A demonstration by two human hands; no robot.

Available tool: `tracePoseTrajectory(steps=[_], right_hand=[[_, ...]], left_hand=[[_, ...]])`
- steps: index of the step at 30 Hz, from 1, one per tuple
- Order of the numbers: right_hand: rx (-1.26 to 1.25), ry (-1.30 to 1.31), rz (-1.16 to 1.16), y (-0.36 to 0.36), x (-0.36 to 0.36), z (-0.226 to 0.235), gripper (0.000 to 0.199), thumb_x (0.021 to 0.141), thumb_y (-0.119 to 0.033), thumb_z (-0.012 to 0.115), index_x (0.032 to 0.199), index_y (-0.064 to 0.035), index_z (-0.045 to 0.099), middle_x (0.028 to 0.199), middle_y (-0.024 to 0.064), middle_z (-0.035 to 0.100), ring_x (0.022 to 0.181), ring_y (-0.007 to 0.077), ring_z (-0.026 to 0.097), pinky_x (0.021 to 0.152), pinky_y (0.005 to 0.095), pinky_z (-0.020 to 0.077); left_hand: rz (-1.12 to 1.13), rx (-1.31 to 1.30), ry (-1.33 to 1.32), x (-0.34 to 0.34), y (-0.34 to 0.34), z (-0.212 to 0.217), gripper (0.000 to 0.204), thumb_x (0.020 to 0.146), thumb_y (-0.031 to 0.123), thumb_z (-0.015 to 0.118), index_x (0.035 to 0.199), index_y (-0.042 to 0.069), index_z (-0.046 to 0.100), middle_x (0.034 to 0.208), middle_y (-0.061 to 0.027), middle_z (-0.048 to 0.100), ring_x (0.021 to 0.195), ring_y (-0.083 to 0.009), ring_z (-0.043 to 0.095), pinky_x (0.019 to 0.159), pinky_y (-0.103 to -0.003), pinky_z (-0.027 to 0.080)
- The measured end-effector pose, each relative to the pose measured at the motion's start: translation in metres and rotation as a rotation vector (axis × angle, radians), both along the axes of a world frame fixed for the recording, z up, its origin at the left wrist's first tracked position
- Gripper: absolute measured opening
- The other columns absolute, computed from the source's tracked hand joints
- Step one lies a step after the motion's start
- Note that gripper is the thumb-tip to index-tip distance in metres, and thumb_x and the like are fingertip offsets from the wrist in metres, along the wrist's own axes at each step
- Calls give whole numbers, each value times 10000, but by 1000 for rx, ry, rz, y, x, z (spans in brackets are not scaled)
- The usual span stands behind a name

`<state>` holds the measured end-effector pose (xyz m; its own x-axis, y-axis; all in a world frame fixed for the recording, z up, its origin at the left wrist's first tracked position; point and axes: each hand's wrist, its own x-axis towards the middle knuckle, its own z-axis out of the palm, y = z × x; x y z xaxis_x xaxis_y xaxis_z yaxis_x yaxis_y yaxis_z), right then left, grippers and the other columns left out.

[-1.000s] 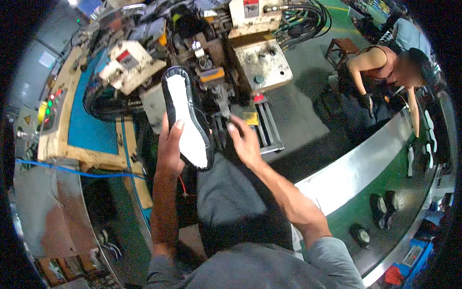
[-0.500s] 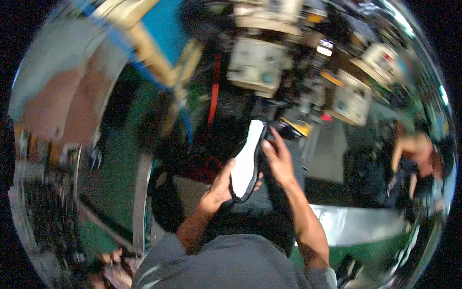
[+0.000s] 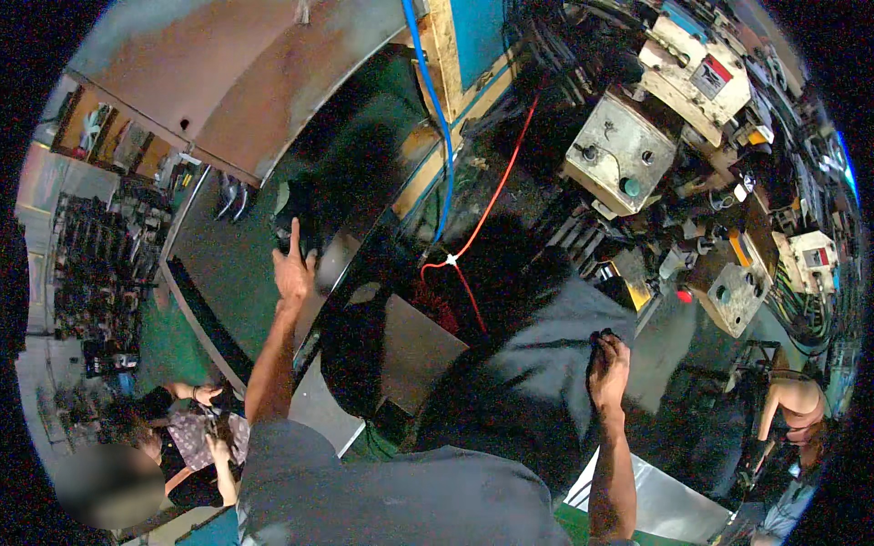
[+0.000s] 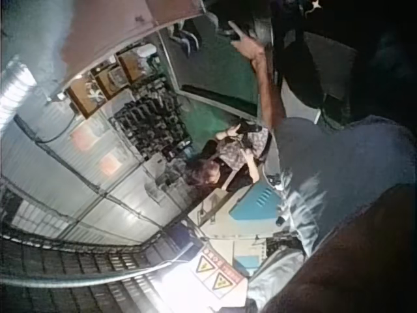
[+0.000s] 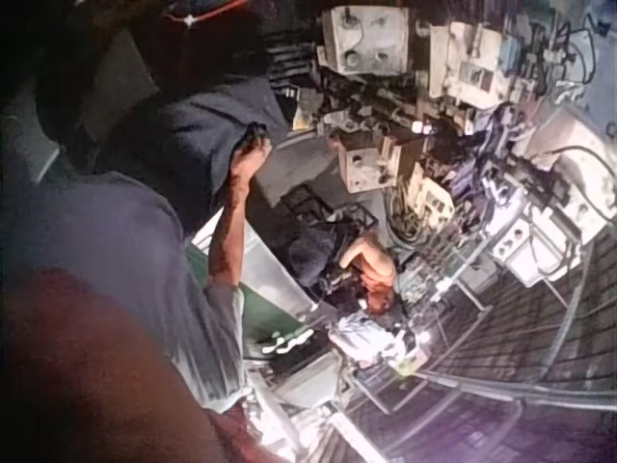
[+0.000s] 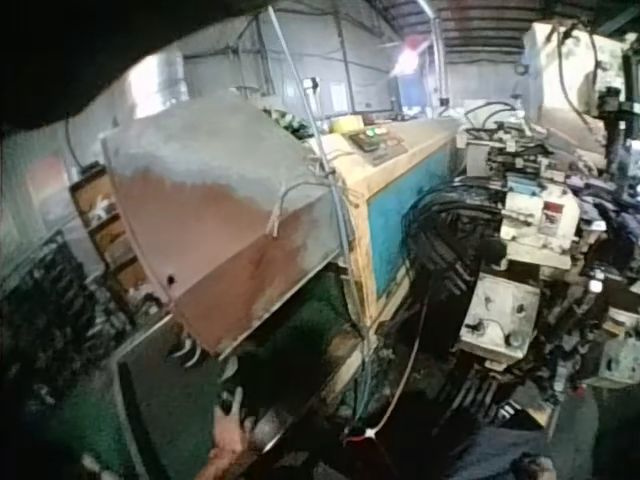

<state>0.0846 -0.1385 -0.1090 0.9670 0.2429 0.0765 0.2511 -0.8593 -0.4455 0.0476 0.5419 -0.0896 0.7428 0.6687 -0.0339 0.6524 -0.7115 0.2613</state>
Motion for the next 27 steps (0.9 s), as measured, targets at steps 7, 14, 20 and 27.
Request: tracePoseTrajectory(steps=[7,14,20,27], right_hand=[[17,-7,60,16,15,-2,368,902,-6,625,1257,8,720,1348,201,653,1227,427,601,1093,473,489],[154,2,198,51,19,-8,383,900,-76,589,1252,15,708,1343,218,647,1225,454,590,1095,500,476],[-17,-9,53,0,0,6,465,839,-133,585,1265,10,704,1357,232,627,1217,455,580,1087,500,475],[39,-89,-41,40,5,3,286,875,-15,665,1145,24,752,1278,215,689,1164,437,617,1039,491,515]], left_hand=[[-228,274,366,-55,83,-61,882,1018,114,584,1675,580,225,1775,-304,98,1539,-537,349,1153,-704,406],[235,-14,712,27,192,-44,617,1071,270,559,1667,289,402,1674,-238,425,1514,-497,433,1083,-636,491],[-944,-194,-13,174,-234,-58,138,819,139,699,879,73,804,929,-243,764,892,-451,755,773,-575,598],[-1219,-518,-238,91,-474,-62,132,873,185,658,801,101,730,805,-218,736,733,-430,728,686,-569,564]])
